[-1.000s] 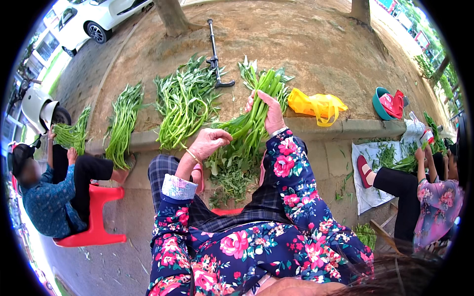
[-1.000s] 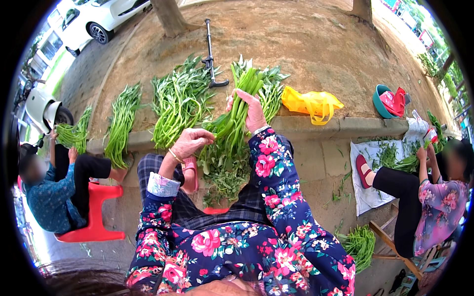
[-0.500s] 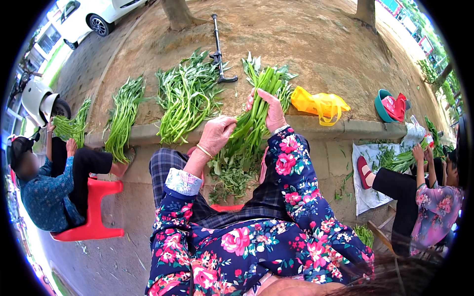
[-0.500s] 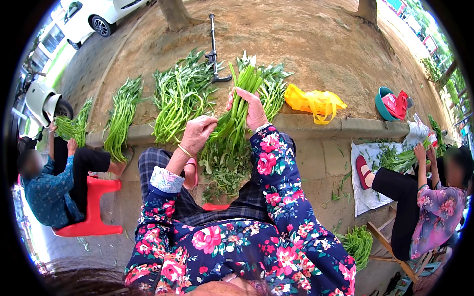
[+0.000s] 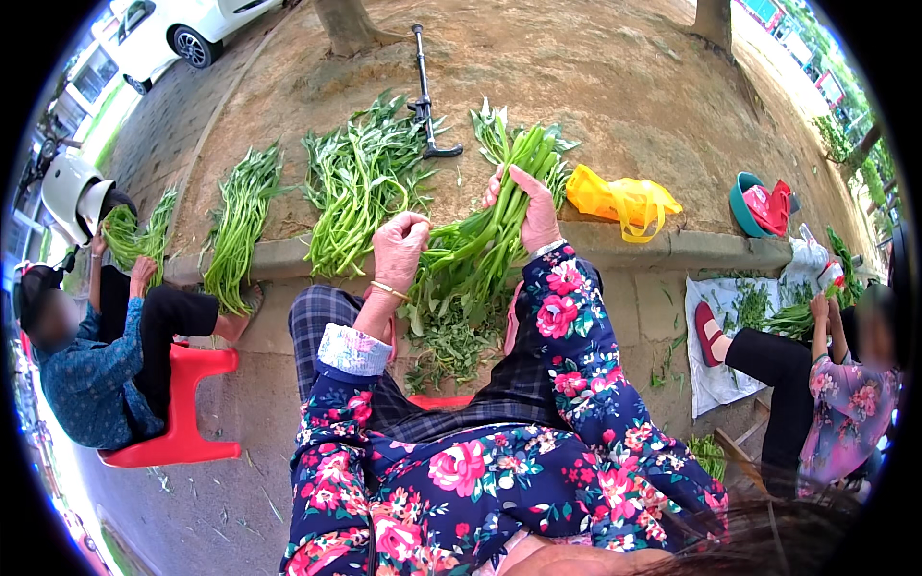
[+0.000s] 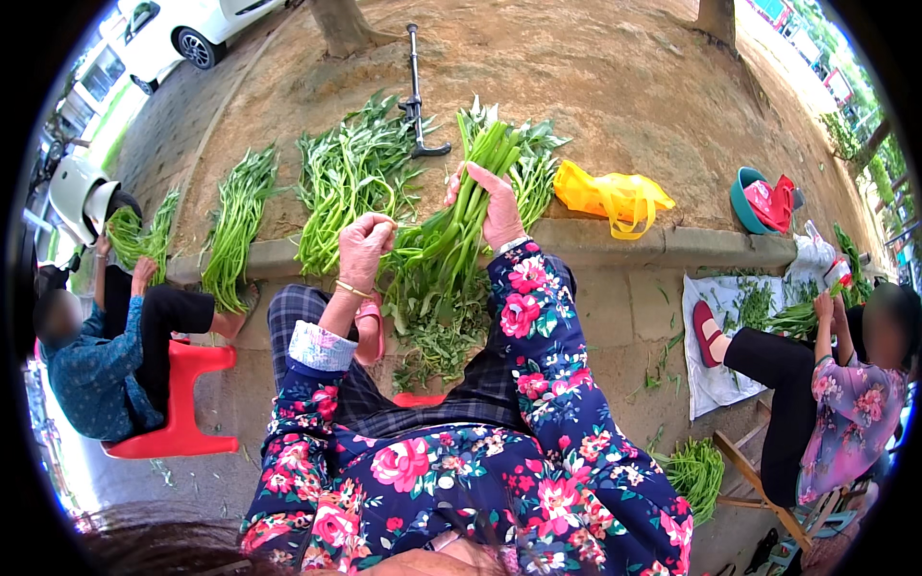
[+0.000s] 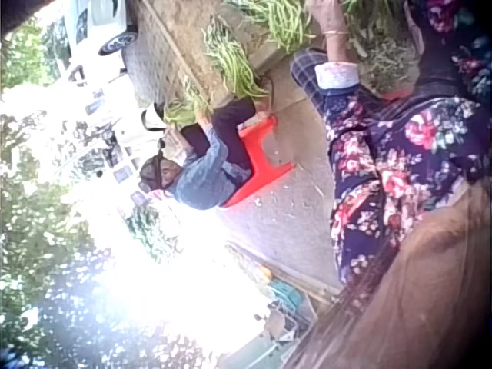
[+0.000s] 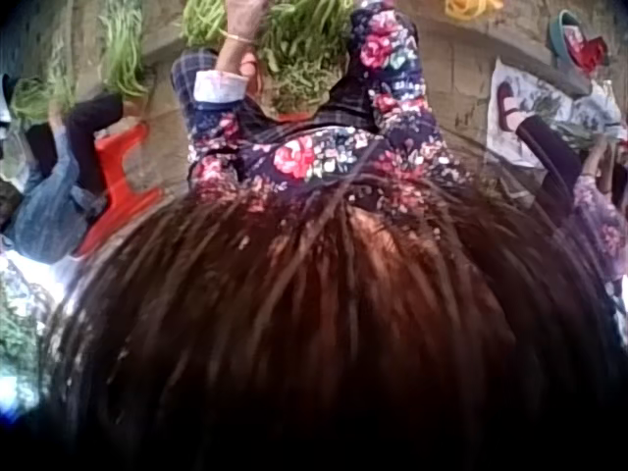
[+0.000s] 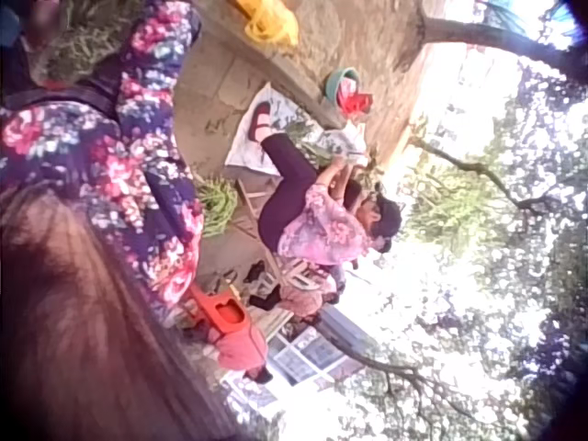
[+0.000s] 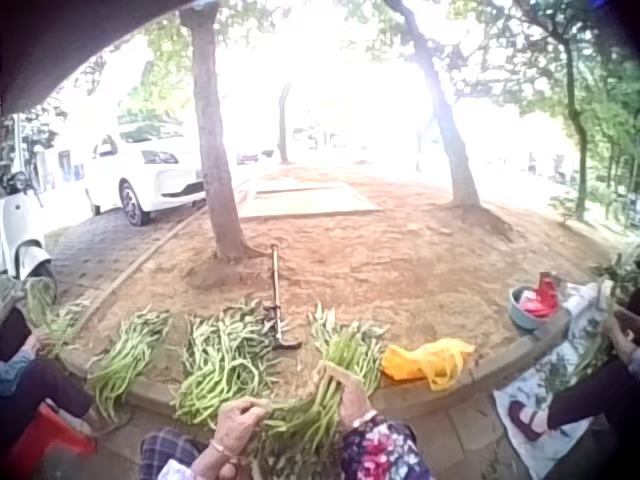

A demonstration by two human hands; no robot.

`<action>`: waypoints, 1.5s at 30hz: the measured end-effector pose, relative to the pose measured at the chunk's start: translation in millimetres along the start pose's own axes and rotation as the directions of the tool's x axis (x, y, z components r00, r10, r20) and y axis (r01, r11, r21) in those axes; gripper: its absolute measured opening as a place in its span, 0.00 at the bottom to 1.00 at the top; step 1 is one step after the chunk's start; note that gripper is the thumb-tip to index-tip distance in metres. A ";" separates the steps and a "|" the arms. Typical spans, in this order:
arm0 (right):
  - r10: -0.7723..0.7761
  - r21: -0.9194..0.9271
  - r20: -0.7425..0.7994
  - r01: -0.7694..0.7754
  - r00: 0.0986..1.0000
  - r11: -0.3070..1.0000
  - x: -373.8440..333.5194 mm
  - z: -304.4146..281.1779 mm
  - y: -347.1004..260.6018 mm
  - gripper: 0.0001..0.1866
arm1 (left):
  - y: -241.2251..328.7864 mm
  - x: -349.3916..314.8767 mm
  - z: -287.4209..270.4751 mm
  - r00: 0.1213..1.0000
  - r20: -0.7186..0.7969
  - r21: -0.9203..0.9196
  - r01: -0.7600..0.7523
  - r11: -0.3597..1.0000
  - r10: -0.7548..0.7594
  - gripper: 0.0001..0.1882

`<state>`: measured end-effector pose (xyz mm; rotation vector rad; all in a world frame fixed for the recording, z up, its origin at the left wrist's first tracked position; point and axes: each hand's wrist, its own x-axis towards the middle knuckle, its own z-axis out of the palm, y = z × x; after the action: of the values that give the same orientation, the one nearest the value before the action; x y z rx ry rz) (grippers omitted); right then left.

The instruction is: The person trims green leafy vegetables by hand, pulling leaves off stems and sorting them into a pile while sitting outdoors.

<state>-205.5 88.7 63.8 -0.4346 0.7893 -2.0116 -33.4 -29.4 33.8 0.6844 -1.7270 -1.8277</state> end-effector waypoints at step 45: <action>0.031 -0.107 0.033 -0.027 0.999 0.994 2.3 8.2 3.8 0.12 | 7.0 -4.1 16.4 0.879 0.390 -0.452 0.442 0.775 -0.273 0.11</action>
<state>-199.6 82.3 67.3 -0.5154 0.8796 -1.9363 -41.4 -14.9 41.8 0.5424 -1.1914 -2.6614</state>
